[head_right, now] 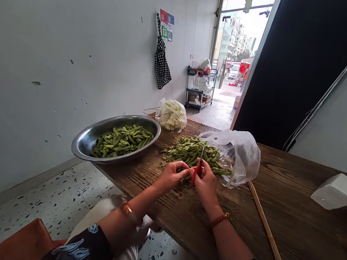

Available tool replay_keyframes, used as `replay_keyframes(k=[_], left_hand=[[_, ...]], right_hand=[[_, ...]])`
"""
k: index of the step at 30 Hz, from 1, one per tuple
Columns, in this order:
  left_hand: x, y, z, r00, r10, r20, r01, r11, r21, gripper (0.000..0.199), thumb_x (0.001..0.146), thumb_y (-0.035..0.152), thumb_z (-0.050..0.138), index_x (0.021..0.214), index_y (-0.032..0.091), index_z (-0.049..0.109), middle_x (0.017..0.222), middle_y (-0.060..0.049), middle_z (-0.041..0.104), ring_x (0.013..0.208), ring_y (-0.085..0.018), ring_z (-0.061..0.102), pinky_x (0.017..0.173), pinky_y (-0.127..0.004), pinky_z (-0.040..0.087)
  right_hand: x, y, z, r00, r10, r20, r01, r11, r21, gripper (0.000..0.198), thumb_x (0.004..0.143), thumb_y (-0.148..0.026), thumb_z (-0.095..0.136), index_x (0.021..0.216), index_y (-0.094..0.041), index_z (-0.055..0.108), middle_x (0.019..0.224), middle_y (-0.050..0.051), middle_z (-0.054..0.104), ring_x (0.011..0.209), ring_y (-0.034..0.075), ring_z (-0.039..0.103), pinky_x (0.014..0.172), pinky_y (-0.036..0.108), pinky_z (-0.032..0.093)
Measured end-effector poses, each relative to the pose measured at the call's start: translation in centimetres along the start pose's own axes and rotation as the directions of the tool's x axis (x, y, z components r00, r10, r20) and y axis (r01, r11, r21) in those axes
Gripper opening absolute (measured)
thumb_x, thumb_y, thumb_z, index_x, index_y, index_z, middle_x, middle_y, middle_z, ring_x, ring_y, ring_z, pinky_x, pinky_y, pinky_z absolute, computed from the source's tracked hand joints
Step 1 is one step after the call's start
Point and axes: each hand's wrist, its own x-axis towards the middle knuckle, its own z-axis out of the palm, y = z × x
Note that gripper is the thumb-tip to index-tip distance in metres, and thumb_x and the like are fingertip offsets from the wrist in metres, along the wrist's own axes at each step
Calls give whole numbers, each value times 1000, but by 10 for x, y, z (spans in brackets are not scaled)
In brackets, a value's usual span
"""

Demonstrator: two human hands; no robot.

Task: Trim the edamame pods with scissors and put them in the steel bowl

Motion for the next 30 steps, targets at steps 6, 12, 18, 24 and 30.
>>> replay_keyframes(k=[6, 12, 18, 24, 30], left_hand=[[-7, 2, 5, 983, -169, -66, 144, 950, -277, 21, 70, 31, 70, 82, 14, 65, 65, 2, 57, 60, -9, 48, 56, -20, 36], [-13, 3, 19, 934, -347, 85, 310, 670, -674, 49, 64, 46, 76, 96, 10, 66, 56, 5, 49, 43, -2, 31, 43, -20, 20], [-21, 2, 11, 931, -354, 94, 313, 637, -705, 44, 66, 48, 75, 87, 9, 68, 49, 6, 45, 41, -3, 30, 42, -21, 17], [-39, -4, -2, 931, -340, 131, 326, 619, -715, 40, 67, 44, 74, 87, 11, 65, 53, 6, 48, 45, -4, 36, 46, -20, 24], [-46, -3, -7, 938, -294, 183, 338, 666, -665, 36, 75, 47, 67, 85, 13, 62, 53, 5, 50, 44, -5, 36, 45, -20, 23]], right_hand=[[-5, -8, 2, 977, 195, 83, -211, 925, 315, 56, 66, -37, 78, 113, -20, 54, 73, -5, 63, 55, 9, 56, 52, 22, 47], [-5, -6, 1, 960, 276, 51, -268, 851, 452, 57, 62, -34, 82, 110, -22, 55, 78, -4, 65, 61, 10, 60, 59, 22, 51], [-13, -9, 6, 956, 253, 149, -280, 939, 198, 58, 62, -38, 81, 111, -19, 57, 80, -1, 66, 61, 10, 58, 57, 24, 50], [-16, -7, 2, 943, 206, 260, -216, 976, 7, 58, 70, -44, 73, 119, -20, 55, 80, 0, 65, 59, 12, 58, 58, 28, 50], [-17, 3, -14, 979, -110, 174, 186, 836, -516, 43, 79, -45, 64, 113, -19, 63, 83, 4, 67, 69, 18, 60, 68, 33, 51]])
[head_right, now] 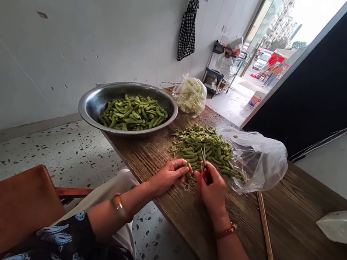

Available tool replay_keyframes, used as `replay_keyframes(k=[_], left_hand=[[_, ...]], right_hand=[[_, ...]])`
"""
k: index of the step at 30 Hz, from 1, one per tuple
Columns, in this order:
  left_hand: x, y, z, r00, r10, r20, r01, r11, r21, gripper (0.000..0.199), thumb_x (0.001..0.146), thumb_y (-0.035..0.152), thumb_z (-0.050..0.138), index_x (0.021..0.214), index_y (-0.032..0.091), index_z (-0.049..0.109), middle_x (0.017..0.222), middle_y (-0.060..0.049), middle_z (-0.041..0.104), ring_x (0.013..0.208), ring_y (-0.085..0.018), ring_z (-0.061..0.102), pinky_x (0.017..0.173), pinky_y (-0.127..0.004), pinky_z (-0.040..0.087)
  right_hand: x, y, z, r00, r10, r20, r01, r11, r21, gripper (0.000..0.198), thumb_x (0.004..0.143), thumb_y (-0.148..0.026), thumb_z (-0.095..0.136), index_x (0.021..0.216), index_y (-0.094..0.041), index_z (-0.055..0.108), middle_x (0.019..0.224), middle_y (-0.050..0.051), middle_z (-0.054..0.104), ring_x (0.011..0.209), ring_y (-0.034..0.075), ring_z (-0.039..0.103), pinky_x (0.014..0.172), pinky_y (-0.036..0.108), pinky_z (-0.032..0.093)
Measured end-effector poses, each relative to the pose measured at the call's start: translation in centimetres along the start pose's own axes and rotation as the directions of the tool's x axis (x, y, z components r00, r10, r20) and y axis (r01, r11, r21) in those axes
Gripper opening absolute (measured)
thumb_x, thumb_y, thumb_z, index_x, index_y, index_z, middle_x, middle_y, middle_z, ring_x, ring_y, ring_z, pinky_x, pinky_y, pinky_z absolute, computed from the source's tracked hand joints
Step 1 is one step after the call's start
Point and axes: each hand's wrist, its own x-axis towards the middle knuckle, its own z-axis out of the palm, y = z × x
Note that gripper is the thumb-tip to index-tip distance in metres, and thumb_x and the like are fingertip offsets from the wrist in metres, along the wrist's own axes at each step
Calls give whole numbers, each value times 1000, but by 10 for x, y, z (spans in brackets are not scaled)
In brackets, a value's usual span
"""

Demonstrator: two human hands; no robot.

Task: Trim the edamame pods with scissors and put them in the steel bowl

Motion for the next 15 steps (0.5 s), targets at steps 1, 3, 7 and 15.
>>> replay_keyframes(k=[1, 3, 7, 15], left_hand=[[0, 1, 0, 1000, 4, 12, -4, 1000, 0, 36, 76, 47, 66, 84, 13, 61, 56, 4, 52, 45, -5, 38, 45, -20, 24], [1, 1, -1, 1000, 15, 12, -14, 1000, -25, 34, 76, 47, 65, 83, 13, 60, 63, 2, 57, 45, -4, 40, 44, -20, 25], [4, -1, -3, 999, 42, -19, -42, 998, -48, 32, 78, 44, 65, 82, 12, 62, 72, -1, 61, 47, -3, 38, 44, -20, 24], [6, 1, -2, 994, 35, -106, -37, 999, -19, 29, 79, 39, 64, 90, 12, 65, 72, -1, 61, 49, -4, 38, 47, -19, 27]], right_hand=[[-2, 2, -2, 998, -54, 12, 55, 998, -41, 42, 80, -45, 64, 113, -19, 62, 89, 6, 68, 74, 19, 62, 72, 34, 51], [-5, 3, -6, 982, -165, 95, 173, 981, -88, 42, 80, -43, 64, 115, -20, 61, 101, 9, 68, 85, 22, 64, 80, 37, 51], [-8, 2, -10, 914, -288, 286, 334, 934, -128, 44, 80, -40, 67, 120, -22, 57, 106, 9, 67, 93, 23, 63, 83, 37, 51], [-4, 1, -12, 951, -227, 212, 252, 963, -97, 42, 81, -39, 65, 120, -23, 56, 95, 6, 66, 84, 22, 62, 76, 36, 52]])
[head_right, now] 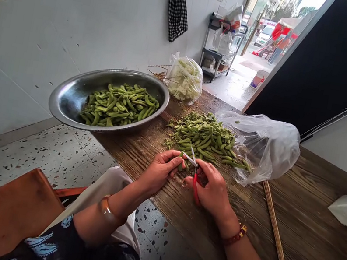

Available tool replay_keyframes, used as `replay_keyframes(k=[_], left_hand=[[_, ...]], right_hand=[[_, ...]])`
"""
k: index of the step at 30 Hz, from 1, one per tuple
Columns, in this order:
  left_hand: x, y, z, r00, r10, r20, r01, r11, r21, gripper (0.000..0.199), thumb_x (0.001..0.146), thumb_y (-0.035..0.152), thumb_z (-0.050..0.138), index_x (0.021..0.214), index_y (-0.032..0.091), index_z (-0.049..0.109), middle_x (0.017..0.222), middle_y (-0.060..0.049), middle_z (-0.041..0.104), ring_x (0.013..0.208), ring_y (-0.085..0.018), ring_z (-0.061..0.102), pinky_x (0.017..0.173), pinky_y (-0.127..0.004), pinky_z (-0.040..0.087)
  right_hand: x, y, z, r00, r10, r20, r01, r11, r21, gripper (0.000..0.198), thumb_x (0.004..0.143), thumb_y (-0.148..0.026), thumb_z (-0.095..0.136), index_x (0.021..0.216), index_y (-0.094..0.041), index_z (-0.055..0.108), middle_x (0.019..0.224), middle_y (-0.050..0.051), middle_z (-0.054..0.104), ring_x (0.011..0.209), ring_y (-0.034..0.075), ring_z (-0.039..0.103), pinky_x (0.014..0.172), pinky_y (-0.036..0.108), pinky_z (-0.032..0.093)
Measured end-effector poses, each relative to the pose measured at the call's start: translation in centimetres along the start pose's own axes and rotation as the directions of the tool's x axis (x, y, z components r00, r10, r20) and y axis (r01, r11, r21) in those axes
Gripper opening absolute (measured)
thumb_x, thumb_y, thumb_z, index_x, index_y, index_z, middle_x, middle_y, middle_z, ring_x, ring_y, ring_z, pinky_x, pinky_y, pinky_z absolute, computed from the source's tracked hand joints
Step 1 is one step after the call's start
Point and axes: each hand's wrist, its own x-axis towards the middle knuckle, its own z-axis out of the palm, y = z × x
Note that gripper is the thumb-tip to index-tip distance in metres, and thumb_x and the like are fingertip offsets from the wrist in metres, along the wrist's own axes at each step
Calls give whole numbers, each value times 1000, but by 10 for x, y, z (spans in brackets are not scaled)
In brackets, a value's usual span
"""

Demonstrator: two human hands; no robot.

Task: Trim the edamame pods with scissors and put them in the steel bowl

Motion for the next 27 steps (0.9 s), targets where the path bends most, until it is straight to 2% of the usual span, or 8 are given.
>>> replay_keyframes(k=[5, 9, 11, 13, 21, 24, 27], left_hand=[[-2, 1, 1, 994, 29, 102, -43, 989, 140, 29, 82, 40, 61, 89, 13, 67, 74, -1, 59, 54, -6, 42, 51, -19, 33], [-2, 0, 1, 979, 133, 153, -172, 942, 287, 24, 83, 35, 60, 87, 14, 71, 77, -3, 64, 70, -13, 54, 66, -23, 43], [-2, -1, 2, 964, 189, 187, -244, 909, 338, 22, 84, 32, 59, 89, 15, 72, 83, -5, 67, 79, -16, 58, 74, -26, 44], [-2, -2, 3, 956, 216, 198, -276, 889, 365, 22, 85, 30, 57, 92, 15, 72, 87, -6, 68, 82, -17, 59, 76, -27, 45], [-1, -2, 2, 959, 240, 151, -283, 833, 475, 23, 84, 32, 56, 78, 15, 70, 71, -3, 62, 72, -15, 54, 68, -25, 42], [-2, -2, 2, 966, 223, 130, -258, 856, 449, 23, 82, 33, 58, 74, 15, 69, 72, -4, 62, 72, -15, 54, 66, -24, 42], [-3, -2, 3, 988, 129, 86, -151, 924, 350, 22, 80, 35, 61, 77, 14, 68, 69, -3, 61, 61, -11, 51, 58, -23, 40]], right_hand=[[0, -1, 1, 998, -50, 48, 50, 999, -4, 44, 80, -39, 66, 120, -24, 57, 102, 8, 66, 93, 24, 62, 82, 38, 51], [0, 0, 0, 996, -80, 40, 80, 997, -10, 47, 80, -38, 66, 123, -24, 54, 107, 9, 65, 98, 25, 61, 85, 39, 50], [0, 0, 0, 995, -94, 40, 95, 995, -13, 48, 80, -37, 66, 124, -24, 53, 109, 9, 64, 100, 25, 60, 87, 39, 50], [0, -1, -1, 994, -100, 46, 101, 995, -17, 49, 80, -37, 67, 125, -24, 53, 109, 10, 64, 99, 25, 60, 86, 39, 50], [-2, -2, -3, 997, -52, 65, 56, 996, -64, 46, 82, -43, 63, 123, -22, 59, 85, 6, 66, 72, 20, 60, 70, 33, 52], [-3, -3, -2, 997, -45, 57, 48, 997, -54, 42, 83, -43, 61, 121, -23, 61, 87, 7, 68, 75, 21, 62, 72, 34, 52], [-3, -4, 1, 998, -39, 50, 41, 999, -32, 37, 84, -42, 61, 116, -23, 63, 92, 7, 70, 79, 21, 63, 73, 33, 51]])
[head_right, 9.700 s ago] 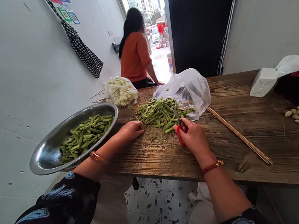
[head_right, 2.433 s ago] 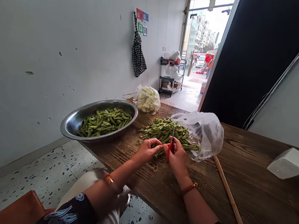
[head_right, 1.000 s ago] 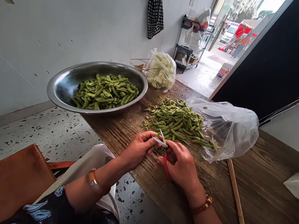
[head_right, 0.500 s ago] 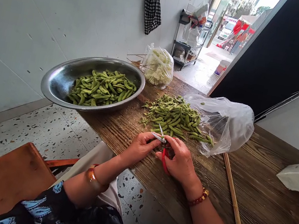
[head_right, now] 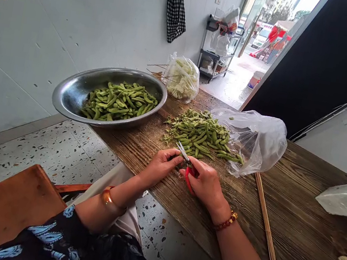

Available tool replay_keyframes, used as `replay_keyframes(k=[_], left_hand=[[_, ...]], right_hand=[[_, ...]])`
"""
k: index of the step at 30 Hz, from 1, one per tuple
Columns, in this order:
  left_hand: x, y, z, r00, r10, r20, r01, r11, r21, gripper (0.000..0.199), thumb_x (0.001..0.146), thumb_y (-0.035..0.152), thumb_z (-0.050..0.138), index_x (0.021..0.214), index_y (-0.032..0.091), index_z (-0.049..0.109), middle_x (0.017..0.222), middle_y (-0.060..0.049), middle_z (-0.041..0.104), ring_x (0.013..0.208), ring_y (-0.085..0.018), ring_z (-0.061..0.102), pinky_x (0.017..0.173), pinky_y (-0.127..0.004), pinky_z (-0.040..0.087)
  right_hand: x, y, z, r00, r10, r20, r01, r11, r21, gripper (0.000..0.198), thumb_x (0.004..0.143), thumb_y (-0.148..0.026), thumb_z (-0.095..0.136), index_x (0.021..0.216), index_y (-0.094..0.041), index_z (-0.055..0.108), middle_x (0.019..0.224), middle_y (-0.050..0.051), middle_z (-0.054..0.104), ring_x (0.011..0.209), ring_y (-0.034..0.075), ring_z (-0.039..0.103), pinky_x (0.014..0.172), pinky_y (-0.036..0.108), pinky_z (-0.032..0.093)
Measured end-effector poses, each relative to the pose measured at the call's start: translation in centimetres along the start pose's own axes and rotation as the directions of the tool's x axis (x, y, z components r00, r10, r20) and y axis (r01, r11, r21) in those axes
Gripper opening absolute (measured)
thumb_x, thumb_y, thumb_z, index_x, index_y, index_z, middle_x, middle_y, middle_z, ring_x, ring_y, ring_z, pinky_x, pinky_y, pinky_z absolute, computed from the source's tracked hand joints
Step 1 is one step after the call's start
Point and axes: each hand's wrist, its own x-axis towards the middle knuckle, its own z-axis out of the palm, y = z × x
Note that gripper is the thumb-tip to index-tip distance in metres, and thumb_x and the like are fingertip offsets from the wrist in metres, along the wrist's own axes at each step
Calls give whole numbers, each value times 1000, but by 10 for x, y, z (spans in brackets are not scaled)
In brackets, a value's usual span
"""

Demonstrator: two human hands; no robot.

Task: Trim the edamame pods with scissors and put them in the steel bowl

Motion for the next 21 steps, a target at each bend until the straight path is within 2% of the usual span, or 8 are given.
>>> replay_keyframes(k=[3, 6, 10, 14, 21], left_hand=[[0, 0, 0, 993, -117, -20, 109, 970, -219, 22, 77, 34, 64, 84, 13, 66, 70, -2, 62, 51, -7, 46, 48, -21, 35], [2, -1, -5, 983, -169, -75, 118, 886, -448, 23, 71, 31, 71, 84, 13, 65, 67, 0, 59, 50, -5, 44, 45, -18, 30], [6, -2, -14, 966, -247, -82, 132, 737, -663, 28, 61, 25, 80, 81, 12, 66, 60, 3, 49, 51, -3, 38, 41, -15, 22], [7, -2, -17, 962, -269, -45, 155, 676, -720, 29, 59, 22, 82, 81, 11, 66, 60, 4, 46, 49, -2, 37, 40, -14, 20], [5, 2, -12, 959, -282, 27, 228, 711, -666, 31, 61, 24, 81, 83, 10, 66, 58, 5, 49, 46, -1, 38, 38, -15, 18]], right_hand=[[1, 1, 3, 998, 53, -43, -52, 998, 26, 36, 84, -43, 60, 112, -21, 65, 84, 5, 69, 69, 18, 61, 67, 30, 50], [2, 3, 3, 987, 128, -99, -124, 991, 43, 40, 84, -46, 59, 114, -20, 64, 71, 1, 62, 59, 15, 54, 60, 28, 47], [2, 4, 3, 990, 91, -104, -87, 995, 48, 41, 83, -45, 61, 115, -19, 62, 75, 2, 61, 62, 16, 53, 61, 29, 48], [0, 2, 4, 999, -7, -45, 9, 999, 41, 42, 84, -42, 62, 121, -22, 58, 80, 3, 61, 68, 18, 56, 67, 32, 50], [-1, 4, 6, 998, -42, -38, 43, 999, 22, 45, 83, -40, 64, 122, -22, 55, 91, 6, 63, 78, 19, 60, 72, 33, 52]])
